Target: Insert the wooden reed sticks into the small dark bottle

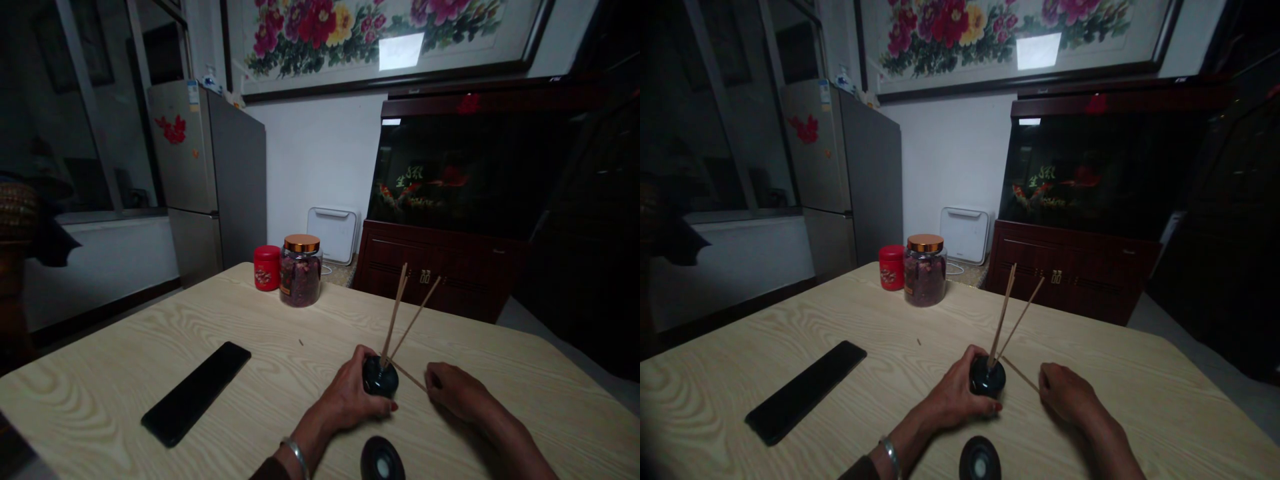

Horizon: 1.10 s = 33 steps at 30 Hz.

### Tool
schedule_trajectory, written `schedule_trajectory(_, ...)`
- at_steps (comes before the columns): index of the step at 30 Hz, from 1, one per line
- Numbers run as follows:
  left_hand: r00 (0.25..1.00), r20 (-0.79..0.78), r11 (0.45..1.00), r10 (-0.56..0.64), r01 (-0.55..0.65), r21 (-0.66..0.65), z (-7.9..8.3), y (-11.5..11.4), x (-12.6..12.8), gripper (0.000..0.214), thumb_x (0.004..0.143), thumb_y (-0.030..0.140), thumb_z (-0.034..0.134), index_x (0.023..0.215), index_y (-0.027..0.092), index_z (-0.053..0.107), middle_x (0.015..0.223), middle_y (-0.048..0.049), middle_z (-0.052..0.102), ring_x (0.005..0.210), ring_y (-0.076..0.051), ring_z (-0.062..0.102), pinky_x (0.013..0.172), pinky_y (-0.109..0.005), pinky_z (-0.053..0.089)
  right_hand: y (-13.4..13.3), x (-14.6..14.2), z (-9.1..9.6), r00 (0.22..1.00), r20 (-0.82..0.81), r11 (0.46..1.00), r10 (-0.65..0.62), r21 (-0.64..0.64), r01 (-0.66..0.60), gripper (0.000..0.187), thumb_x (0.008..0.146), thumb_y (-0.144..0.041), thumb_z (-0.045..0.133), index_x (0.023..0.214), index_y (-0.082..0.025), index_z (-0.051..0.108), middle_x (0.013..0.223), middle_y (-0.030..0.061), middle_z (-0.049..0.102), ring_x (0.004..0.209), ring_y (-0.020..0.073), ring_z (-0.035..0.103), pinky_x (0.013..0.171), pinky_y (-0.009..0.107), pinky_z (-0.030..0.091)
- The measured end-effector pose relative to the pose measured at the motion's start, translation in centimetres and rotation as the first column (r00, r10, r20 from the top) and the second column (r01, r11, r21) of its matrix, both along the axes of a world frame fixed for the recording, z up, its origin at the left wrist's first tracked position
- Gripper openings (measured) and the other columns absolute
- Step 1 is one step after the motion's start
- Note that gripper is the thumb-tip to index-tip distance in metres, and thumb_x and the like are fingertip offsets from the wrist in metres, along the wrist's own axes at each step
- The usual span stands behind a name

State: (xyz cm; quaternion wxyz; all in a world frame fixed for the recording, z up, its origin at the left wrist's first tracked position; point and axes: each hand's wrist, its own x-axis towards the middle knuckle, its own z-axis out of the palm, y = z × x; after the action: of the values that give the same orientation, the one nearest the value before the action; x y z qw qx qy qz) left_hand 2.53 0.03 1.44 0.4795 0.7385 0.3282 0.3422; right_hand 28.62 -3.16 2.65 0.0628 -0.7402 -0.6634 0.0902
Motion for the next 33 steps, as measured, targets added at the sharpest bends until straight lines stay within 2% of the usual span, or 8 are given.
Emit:
schedule_trajectory(7, 1.0, -0.009, 1.0, 0.011, -0.011, 0.009, -0.2, 0.1, 0.1, 0.071, 0.055, 0.03, 0.088, 0.113, 0.021, 0.05, 0.099, -0.0002, 0.062, 0.089, -0.018, 0.056, 0.073, -0.025, 0.041, 0.1, 0.1, 0.1, 0.994, -0.108, 0.997, 0.013, 0.081, -0.004, 0.012, 0.07, -0.01, 0.056, 0.073, -0.02, 0.062, 0.076, 0.0044, 0.069, 0.07, 0.0182, 0.058, 0.06, 0.028, 0.033)
schedule_trajectory(12, 1.0, -0.009, 1.0, 0.014, -0.014, 0.001, -0.1, 0.0, 0.0, 0.072, 0.054, 0.032, 0.089, 0.114, 0.021, 0.05, 0.101, -0.0002, 0.063, 0.09, -0.018, 0.056, 0.074, -0.025, 0.041, -0.8, 1.3, 5.0, 0.911, -0.391, 0.963, 0.127, 0.269, -0.019, 0.013, 0.08, -0.031, 0.06, 0.082, -0.021, 0.067, 0.084, 0.0049, 0.069, 0.079, 0.0199, 0.061, 0.067, 0.029, 0.044)
schedule_trajectory(14, 1.0, -0.009, 1.0, 0.005, -0.005, 0.002, -0.1, 0.0, -0.1, 0.072, 0.055, 0.033, 0.089, 0.115, 0.021, 0.05, 0.101, 0.0, 0.063, 0.09, -0.018, 0.056, 0.074, -0.026, 0.042, -1.6, 0.9, 7.7, 0.75, -0.646, 0.899, 0.144, 0.401, 0.173, 0.028, 0.077, -0.044, 0.068, 0.092, -0.021, 0.069, 0.087, 0.0052, 0.068, 0.078, 0.0198, 0.06, 0.061, 0.028, 0.045)
schedule_trajectory(16, 1.0, -0.009, 1.0, 0.007, -0.007, 0.007, -0.1, 0.0, -0.1, 0.072, 0.055, 0.033, 0.089, 0.114, 0.021, 0.05, 0.1, 0.0002, 0.062, 0.089, -0.018, 0.056, 0.074, -0.026, 0.042, -2.5, -0.3, 9.9, 0.504, -0.838, 0.788, 0.21, 0.45, 0.419, 0.037, 0.068, -0.048, 0.078, 0.093, -0.022, 0.07, 0.087, 0.0033, 0.066, 0.076, 0.0174, 0.059, 0.058, 0.024, 0.046)
schedule_trajectory(19, 1.0, -0.012, 1.0, 0.009, -0.009, 0.014, 0.0, 0.0, -0.1, 0.071, 0.055, 0.033, 0.089, 0.113, 0.021, 0.05, 0.1, -0.0001, 0.062, 0.09, -0.018, 0.056, 0.074, -0.025, 0.042, -3.2, -2.8, 11.4, 0.287, -0.893, 0.672, 0.348, 0.451, 0.588, 0.039, 0.06, -0.044, 0.086, 0.089, -0.023, 0.071, 0.087, 0.001, 0.064, 0.077, 0.0139, 0.058, 0.057, 0.019, 0.046)
schedule_trajectory(22, 1.0, -0.014, 1.0, 0.008, -0.008, 0.013, 0.1, 0.0, -0.1, 0.071, 0.055, 0.033, 0.089, 0.113, 0.021, 0.05, 0.1, -0.0001, 0.063, 0.089, -0.018, 0.056, 0.074, -0.025, 0.042, -3.2, -4.8, 11.1, 0.317, -0.868, 0.64, 0.382, 0.496, 0.587, 0.037, 0.063, -0.043, 0.085, 0.091, -0.023, 0.071, 0.086, 0.0012, 0.064, 0.075, 0.013, 0.057, 0.056, 0.019, 0.046)
schedule_trajectory(27, 1.0, -0.025, 1.0, 0.009, -0.009, 0.01, 0.3, -0.1, -0.2, 0.071, 0.055, 0.034, 0.089, 0.113, 0.021, 0.05, 0.099, 0.0001, 0.063, 0.089, -0.018, 0.056, 0.073, -0.025, 0.042, -2.6, -6.6, 9.9, 0.517, -0.799, 0.644, 0.306, 0.574, 0.506, 0.032, 0.076, -0.046, 0.076, 0.097, -0.023, 0.069, 0.084, 0.001, 0.064, 0.068, 0.0127, 0.054, 0.059, 0.024, 0.046)
schedule_trajectory(33, 1.0, -0.019, 1.0, 0.014, -0.013, 0.012, 0.2, -0.2, -0.1, 0.071, 0.055, 0.034, 0.089, 0.113, 0.022, 0.05, 0.099, 0.0009, 0.063, 0.089, -0.018, 0.056, 0.073, -0.026, 0.042, -2.0, -7.9, 8.7, 0.59, -0.741, 0.73, 0.32, 0.59, 0.345, 0.028, 0.081, -0.044, 0.069, 0.097, -0.021, 0.065, 0.084, 0.0016, 0.063, 0.066, 0.0138, 0.053, 0.059, 0.028, 0.045)
